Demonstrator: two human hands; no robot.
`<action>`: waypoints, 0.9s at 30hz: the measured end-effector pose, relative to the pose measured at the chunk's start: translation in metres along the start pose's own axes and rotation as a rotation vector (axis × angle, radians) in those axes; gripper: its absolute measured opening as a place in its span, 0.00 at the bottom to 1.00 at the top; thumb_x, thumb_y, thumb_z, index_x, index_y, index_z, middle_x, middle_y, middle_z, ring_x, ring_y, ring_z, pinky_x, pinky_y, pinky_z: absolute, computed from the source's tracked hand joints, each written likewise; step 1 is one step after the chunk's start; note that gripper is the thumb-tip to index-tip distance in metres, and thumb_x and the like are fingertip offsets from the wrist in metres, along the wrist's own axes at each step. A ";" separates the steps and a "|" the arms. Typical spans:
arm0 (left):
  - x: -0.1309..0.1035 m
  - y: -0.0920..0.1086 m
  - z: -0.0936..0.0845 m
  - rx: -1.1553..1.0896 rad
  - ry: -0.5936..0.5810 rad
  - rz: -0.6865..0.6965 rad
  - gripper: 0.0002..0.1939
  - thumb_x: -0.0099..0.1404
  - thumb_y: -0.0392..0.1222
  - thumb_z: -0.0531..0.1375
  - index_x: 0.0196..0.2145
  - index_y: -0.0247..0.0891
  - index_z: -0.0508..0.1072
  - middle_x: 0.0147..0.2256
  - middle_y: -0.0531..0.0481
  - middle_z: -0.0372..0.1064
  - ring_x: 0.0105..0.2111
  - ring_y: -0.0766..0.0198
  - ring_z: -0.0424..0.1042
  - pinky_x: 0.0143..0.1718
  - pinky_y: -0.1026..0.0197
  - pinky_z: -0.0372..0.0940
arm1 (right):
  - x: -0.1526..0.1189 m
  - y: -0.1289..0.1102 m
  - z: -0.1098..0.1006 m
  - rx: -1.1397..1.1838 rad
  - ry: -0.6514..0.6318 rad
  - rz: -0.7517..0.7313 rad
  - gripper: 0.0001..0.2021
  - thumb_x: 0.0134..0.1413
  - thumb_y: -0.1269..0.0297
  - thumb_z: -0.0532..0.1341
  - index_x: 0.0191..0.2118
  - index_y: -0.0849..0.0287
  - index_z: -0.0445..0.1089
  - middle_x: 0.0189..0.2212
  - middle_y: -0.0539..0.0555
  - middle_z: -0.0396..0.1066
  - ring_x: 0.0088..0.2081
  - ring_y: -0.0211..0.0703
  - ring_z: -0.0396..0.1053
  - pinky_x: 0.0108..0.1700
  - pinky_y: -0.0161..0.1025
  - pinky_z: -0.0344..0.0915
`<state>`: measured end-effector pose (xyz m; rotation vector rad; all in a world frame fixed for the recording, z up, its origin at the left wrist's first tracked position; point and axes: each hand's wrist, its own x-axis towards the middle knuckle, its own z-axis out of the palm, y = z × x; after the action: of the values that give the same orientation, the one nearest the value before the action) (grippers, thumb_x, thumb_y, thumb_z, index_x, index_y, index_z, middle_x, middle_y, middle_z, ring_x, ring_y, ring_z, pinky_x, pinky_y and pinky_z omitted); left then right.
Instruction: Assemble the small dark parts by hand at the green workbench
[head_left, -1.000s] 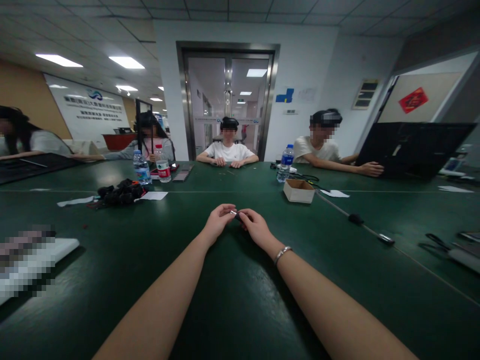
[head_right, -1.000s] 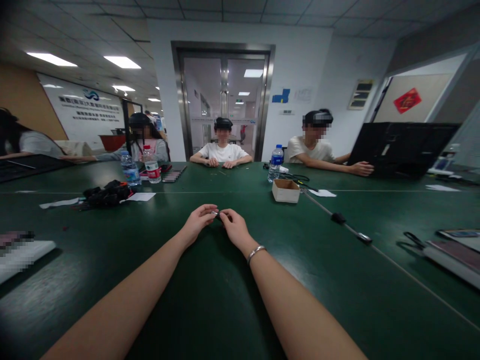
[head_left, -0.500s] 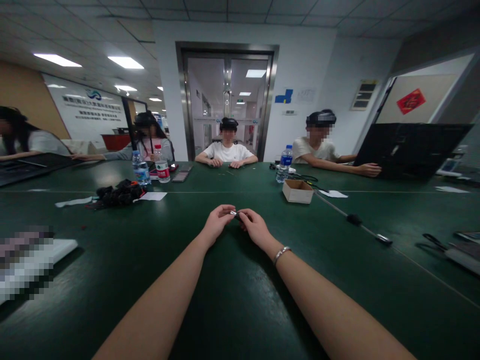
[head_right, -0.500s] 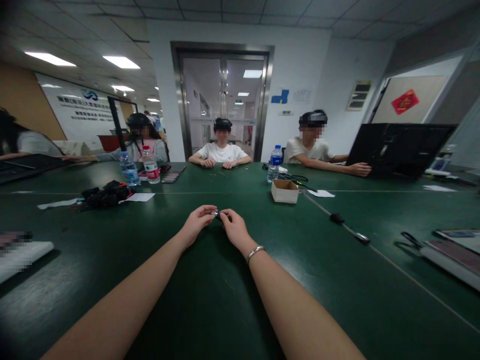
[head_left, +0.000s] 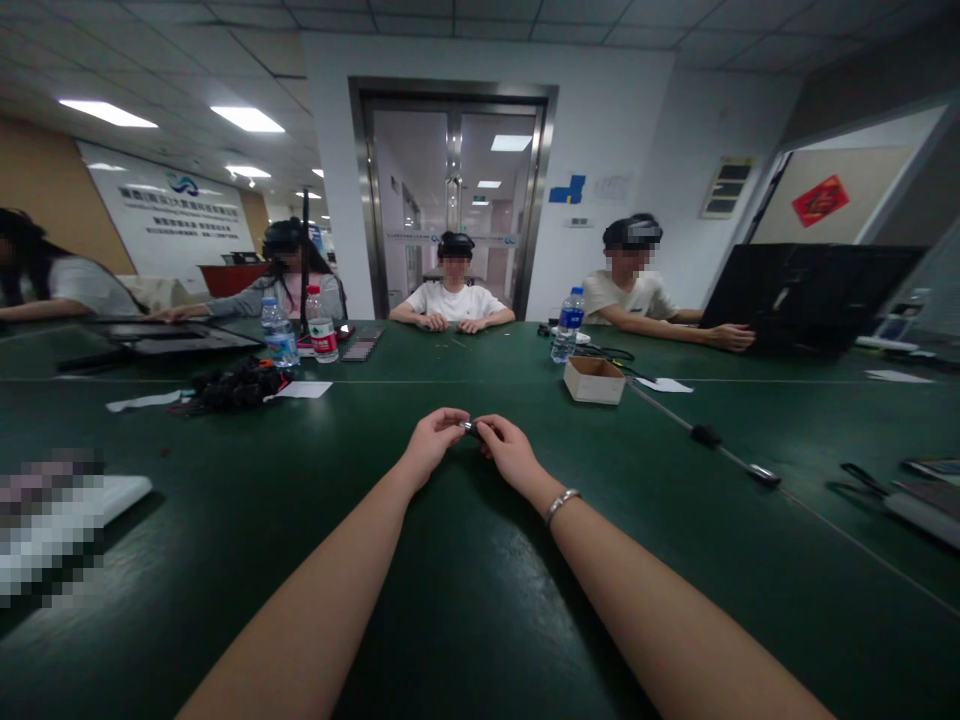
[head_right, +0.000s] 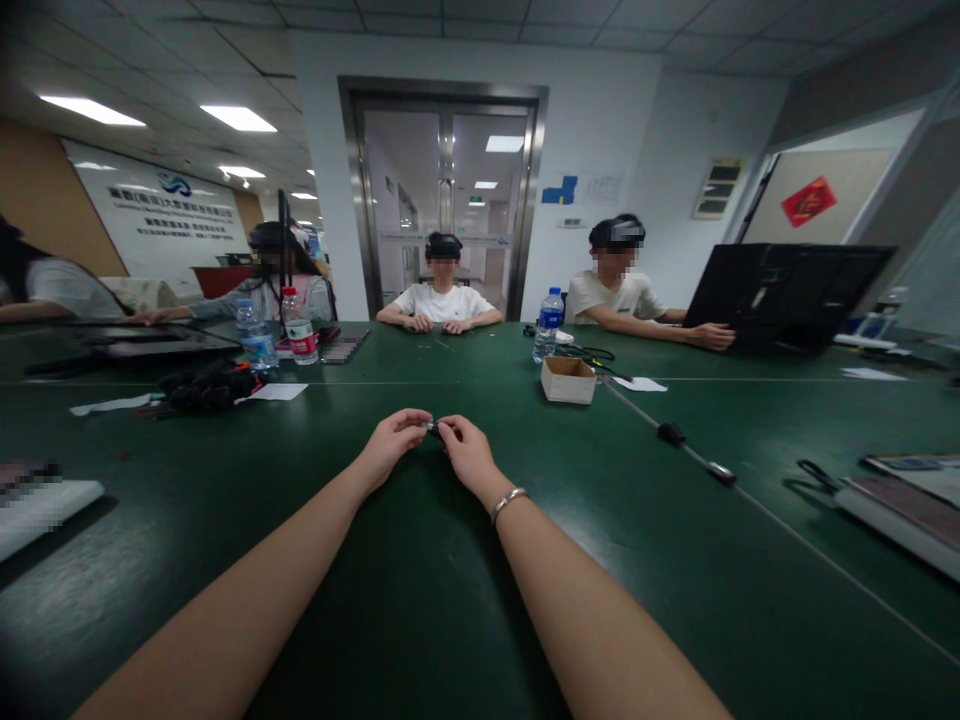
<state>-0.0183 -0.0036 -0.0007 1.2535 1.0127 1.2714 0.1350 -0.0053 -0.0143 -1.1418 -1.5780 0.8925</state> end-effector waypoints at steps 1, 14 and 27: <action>0.000 0.000 0.000 -0.011 0.003 -0.005 0.12 0.50 0.36 0.64 0.36 0.36 0.74 0.38 0.47 0.71 0.39 0.64 0.69 0.42 0.60 0.62 | 0.000 -0.001 0.000 0.002 -0.003 0.000 0.16 0.54 0.54 0.55 0.40 0.60 0.70 0.26 0.50 0.68 0.25 0.36 0.63 0.27 0.34 0.61; 0.004 -0.007 -0.002 0.025 -0.024 0.042 0.11 0.51 0.40 0.64 0.34 0.35 0.75 0.32 0.49 0.72 0.32 0.67 0.68 0.37 0.63 0.62 | 0.000 -0.003 0.000 -0.005 -0.003 0.016 0.14 0.53 0.55 0.55 0.39 0.59 0.70 0.26 0.49 0.67 0.25 0.35 0.63 0.27 0.34 0.61; 0.004 -0.004 0.001 0.080 -0.019 -0.032 0.13 0.55 0.46 0.62 0.34 0.34 0.74 0.30 0.49 0.69 0.30 0.68 0.66 0.36 0.62 0.62 | -0.001 -0.004 -0.001 -0.005 -0.008 0.006 0.14 0.54 0.55 0.55 0.38 0.60 0.70 0.26 0.49 0.68 0.25 0.35 0.63 0.28 0.34 0.62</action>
<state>-0.0167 0.0004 -0.0042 1.3031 1.0750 1.2028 0.1348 -0.0075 -0.0102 -1.1480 -1.5850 0.8989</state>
